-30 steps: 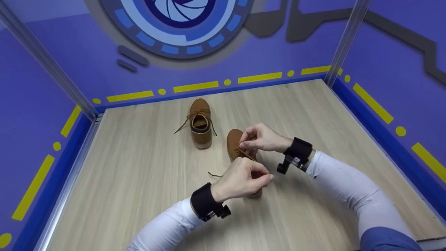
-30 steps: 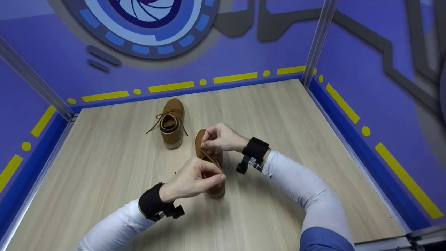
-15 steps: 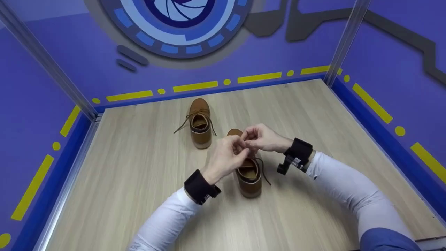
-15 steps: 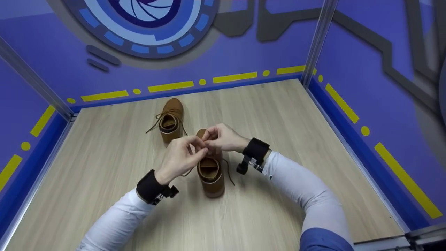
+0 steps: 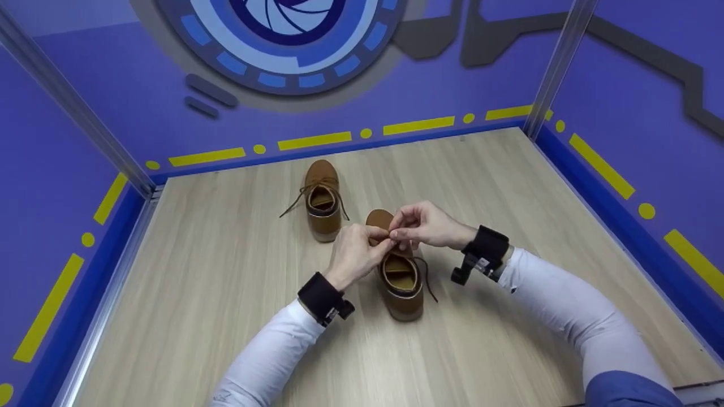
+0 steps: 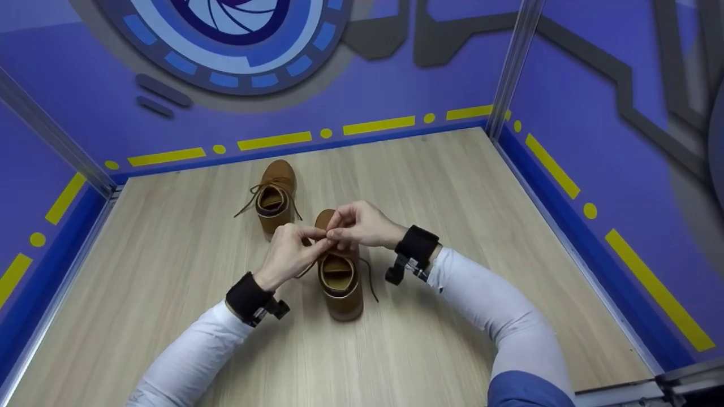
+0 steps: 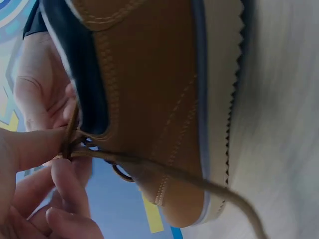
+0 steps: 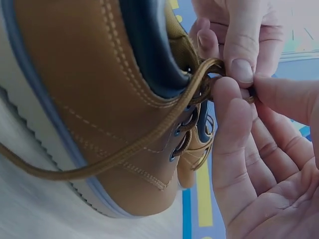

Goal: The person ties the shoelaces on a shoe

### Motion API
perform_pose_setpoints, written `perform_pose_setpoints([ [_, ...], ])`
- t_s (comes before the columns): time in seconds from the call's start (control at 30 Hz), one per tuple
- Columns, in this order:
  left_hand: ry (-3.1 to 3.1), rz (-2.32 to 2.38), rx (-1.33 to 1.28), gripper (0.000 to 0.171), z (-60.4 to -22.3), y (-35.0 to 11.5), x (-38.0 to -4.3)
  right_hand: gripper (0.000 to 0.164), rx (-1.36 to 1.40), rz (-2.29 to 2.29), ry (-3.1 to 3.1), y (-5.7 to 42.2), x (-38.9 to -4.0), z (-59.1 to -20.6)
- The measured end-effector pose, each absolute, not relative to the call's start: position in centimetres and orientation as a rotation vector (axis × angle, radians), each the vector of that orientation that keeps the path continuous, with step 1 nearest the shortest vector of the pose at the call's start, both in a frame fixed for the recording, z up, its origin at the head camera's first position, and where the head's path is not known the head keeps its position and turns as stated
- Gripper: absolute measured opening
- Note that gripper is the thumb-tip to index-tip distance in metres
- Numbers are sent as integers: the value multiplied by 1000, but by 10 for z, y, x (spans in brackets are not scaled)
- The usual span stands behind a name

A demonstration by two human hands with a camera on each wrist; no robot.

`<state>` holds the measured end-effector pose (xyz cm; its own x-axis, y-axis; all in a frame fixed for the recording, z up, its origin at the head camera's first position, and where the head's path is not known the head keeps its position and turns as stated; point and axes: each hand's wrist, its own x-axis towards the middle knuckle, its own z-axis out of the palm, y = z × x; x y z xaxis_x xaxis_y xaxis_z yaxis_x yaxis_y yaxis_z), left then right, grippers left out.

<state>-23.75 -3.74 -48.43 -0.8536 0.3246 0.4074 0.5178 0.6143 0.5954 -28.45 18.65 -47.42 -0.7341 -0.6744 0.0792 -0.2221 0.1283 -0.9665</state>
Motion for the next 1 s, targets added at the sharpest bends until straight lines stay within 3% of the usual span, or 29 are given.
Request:
perform_pose_setpoints([
  [0.53, -2582, -1294, -643, 12, -490, -44, -243, 49, -1117, -1453, 2299, 183, -275, -484],
  [1.0, -2587, -1359, -630, 13, -489, -45, -241, 11, -1071, -1401, 2452, 184, -277, -489],
])
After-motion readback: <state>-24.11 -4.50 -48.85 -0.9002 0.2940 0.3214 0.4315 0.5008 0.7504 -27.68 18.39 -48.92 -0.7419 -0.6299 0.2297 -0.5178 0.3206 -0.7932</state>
